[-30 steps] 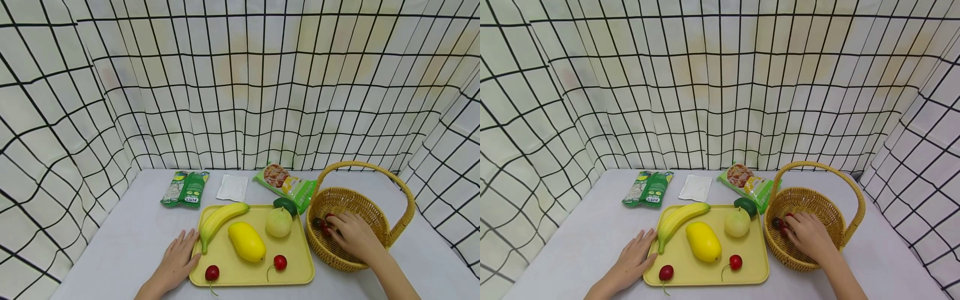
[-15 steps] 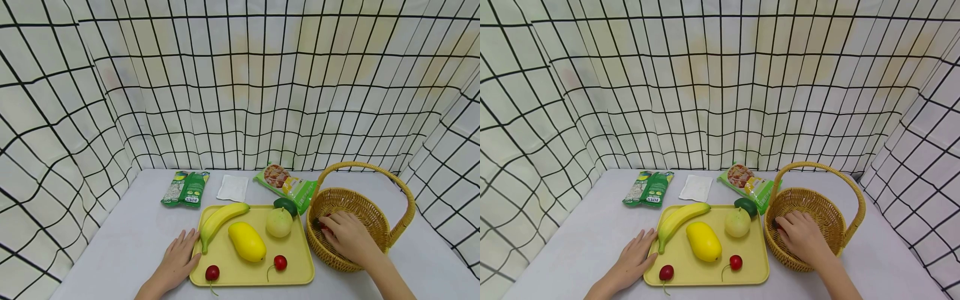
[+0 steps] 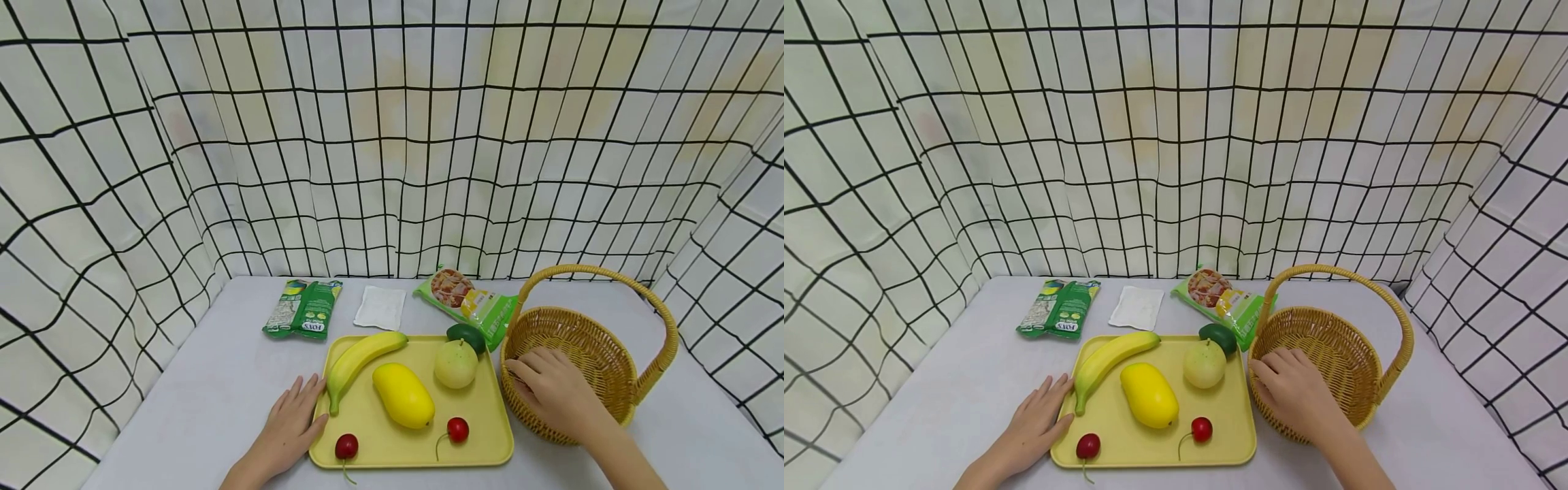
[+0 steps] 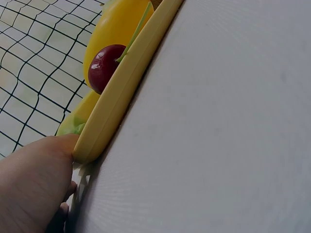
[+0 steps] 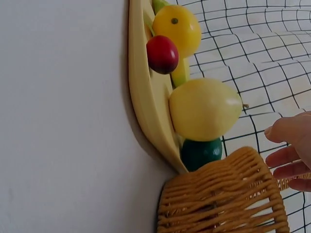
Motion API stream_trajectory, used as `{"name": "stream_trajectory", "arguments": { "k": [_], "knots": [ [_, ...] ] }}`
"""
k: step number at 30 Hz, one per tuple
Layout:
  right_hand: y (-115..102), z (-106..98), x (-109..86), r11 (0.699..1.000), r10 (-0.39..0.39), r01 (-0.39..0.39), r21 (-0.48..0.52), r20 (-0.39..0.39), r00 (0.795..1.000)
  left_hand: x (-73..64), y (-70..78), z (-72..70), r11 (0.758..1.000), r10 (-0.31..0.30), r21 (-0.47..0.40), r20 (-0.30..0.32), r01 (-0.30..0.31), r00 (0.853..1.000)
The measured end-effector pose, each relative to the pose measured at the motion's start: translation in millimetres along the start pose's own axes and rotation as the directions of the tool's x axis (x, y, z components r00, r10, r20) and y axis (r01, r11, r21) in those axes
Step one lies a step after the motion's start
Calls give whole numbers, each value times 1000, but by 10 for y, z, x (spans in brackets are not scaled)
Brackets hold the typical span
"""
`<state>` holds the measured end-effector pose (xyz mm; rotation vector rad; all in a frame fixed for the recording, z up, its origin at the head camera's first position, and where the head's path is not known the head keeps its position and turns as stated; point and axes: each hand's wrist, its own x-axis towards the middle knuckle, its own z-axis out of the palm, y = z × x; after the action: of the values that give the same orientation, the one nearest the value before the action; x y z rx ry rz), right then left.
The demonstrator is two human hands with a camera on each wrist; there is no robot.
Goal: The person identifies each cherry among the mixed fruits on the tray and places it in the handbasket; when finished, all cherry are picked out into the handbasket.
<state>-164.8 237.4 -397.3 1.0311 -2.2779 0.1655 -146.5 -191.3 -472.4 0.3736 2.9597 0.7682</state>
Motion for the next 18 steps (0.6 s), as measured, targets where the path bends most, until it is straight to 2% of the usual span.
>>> {"name": "stream_trajectory", "arguments": {
  "k": [9,18],
  "knots": [
    [-111,33,75,1000,-1,1,30,19,1000,8,-2,5,1000,-6,2,8,6,1000],
    [-218,124,219,997,-41,40,62,20,999,16,-1,1,1000,-18,5,15,18,1000]
  ]
}}
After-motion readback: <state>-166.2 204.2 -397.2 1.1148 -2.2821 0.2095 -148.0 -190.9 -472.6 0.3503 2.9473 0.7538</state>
